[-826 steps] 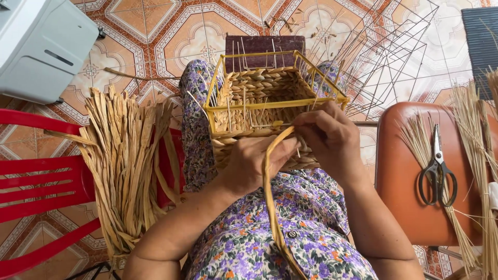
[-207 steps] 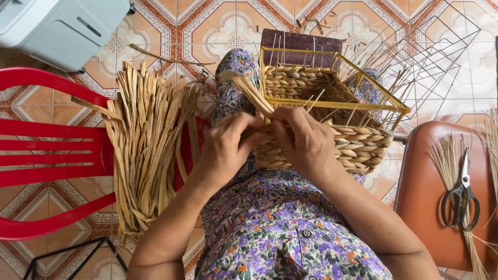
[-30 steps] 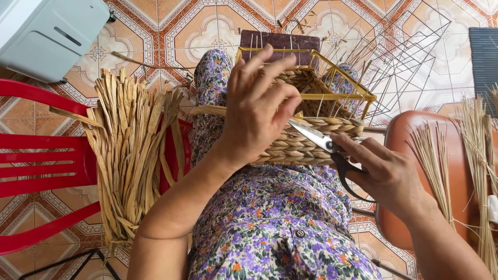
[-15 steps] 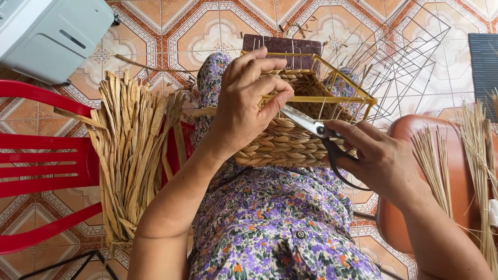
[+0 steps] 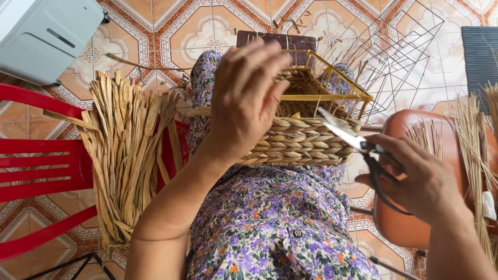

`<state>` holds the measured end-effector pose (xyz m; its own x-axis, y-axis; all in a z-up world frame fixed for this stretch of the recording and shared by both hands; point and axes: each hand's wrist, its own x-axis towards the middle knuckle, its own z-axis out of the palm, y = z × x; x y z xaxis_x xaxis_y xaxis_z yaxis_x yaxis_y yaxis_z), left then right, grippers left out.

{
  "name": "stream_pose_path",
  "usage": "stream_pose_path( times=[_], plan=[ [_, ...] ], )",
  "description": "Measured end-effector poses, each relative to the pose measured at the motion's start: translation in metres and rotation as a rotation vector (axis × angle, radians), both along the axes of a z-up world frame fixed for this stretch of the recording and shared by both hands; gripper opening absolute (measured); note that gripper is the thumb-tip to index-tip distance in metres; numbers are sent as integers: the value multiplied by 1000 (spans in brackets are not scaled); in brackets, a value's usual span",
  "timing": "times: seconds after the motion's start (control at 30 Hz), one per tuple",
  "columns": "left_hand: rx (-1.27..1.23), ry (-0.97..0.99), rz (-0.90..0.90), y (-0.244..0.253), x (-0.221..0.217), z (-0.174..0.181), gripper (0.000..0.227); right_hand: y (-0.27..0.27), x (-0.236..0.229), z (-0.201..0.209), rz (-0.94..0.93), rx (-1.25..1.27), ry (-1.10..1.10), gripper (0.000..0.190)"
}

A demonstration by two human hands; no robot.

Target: The person weaves a basket by hand, threading dried plant strips through a wire frame and trimming the excess with shears. They continue picking up strips from a pile and weaving them until the basket sides are complete.

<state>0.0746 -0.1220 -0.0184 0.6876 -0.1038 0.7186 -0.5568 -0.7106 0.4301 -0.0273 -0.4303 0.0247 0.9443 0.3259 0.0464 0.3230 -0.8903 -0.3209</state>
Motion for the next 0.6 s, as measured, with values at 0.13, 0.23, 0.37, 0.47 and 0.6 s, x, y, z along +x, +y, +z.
stream_pose_path(
  times=[0.13, 0.23, 0.37, 0.47, 0.6],
  plan=[
    [91, -12, -157, -22, -6, -8, 24, -10, -2, -2, -111, -11, 35, 72],
    [138, 25, -224, -35, -3, -8, 26, -5, 3, 0, -139, -40, 52, 70],
    [120, 99, -277, -39, -1, -9, 23, 8, 13, 4, -113, -24, 78, 68],
    [59, 127, -311, -38, -2, -8, 18, 10, 15, 2, -76, 1, 60, 65],
    [60, 96, -305, -38, -1, -7, 16, 10, 15, 1, -58, -39, 30, 63]
  ],
)
